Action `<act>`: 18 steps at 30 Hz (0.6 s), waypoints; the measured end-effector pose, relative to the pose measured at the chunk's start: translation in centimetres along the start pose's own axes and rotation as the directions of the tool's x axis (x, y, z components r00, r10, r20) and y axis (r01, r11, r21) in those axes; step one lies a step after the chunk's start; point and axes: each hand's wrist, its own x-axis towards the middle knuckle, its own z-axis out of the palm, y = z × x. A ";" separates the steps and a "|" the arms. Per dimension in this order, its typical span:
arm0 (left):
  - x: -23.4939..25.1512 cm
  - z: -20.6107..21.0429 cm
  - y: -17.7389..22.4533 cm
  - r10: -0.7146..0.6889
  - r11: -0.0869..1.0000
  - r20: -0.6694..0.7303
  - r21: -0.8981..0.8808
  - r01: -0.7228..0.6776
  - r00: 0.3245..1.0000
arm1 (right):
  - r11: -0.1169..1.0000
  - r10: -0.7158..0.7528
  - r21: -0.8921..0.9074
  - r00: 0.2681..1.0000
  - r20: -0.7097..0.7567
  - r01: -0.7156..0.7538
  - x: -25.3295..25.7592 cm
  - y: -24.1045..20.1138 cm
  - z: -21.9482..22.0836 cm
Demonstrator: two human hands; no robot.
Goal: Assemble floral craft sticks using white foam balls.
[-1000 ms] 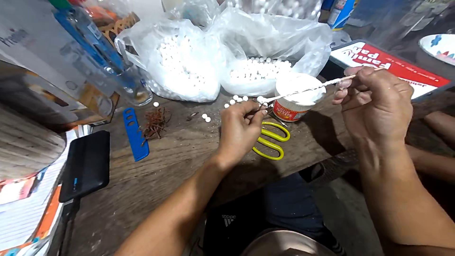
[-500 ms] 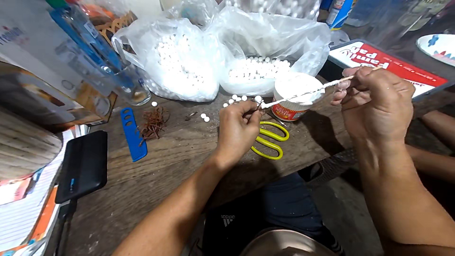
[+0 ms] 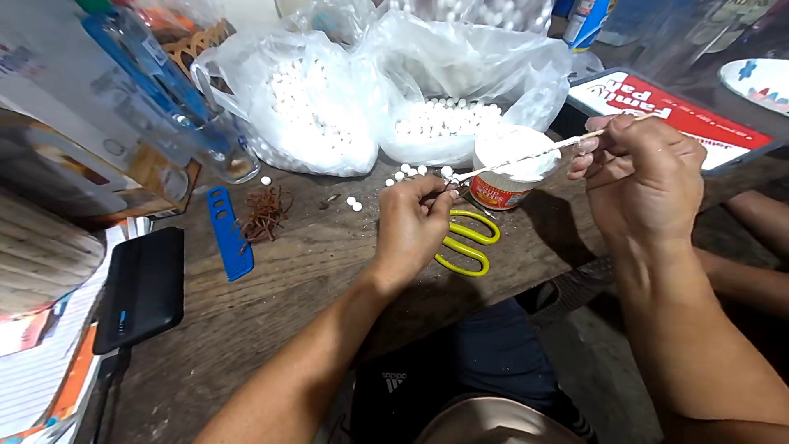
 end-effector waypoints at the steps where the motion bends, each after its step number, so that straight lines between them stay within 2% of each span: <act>1: 0.0 0.0 -0.1 0.002 1.000 -0.001 0.003 -0.002 1.000 | 1.000 0.005 -0.002 1.000 0.002 -0.005 -0.1 -0.1 -0.1; 6: 0.0 0.0 -0.1 -0.010 1.000 -0.012 -0.003 0.010 1.000 | 1.000 0.009 0.004 1.000 -0.022 -0.009 0.0 -0.4 -1.3; 11: 0.0 -0.4 0.1 -0.068 0.997 -0.015 -0.034 0.067 0.998 | 0.994 -0.104 -0.058 0.985 -0.140 0.097 1.6 -0.3 -3.3; 12: 0.1 -0.5 0.1 -0.079 0.996 -0.019 -0.038 0.078 0.997 | 0.988 -0.134 -0.099 0.981 -0.138 0.121 1.9 -0.1 -3.4; 14: 0.1 -0.8 0.1 -0.098 0.994 -0.027 -0.050 0.097 0.995 | 0.967 -0.161 -0.205 0.986 -0.045 0.149 2.4 1.0 -3.5; 16: 0.1 -1.2 0.0 -0.109 0.993 -0.029 -0.057 0.107 0.994 | 0.946 -0.083 -0.309 0.995 0.054 0.096 2.7 2.1 -3.4; 18: 0.1 -2.0 -0.3 -0.105 0.993 -0.030 -0.050 0.104 0.994 | 0.911 0.028 -0.412 0.997 0.066 0.002 2.8 2.3 -3.1</act>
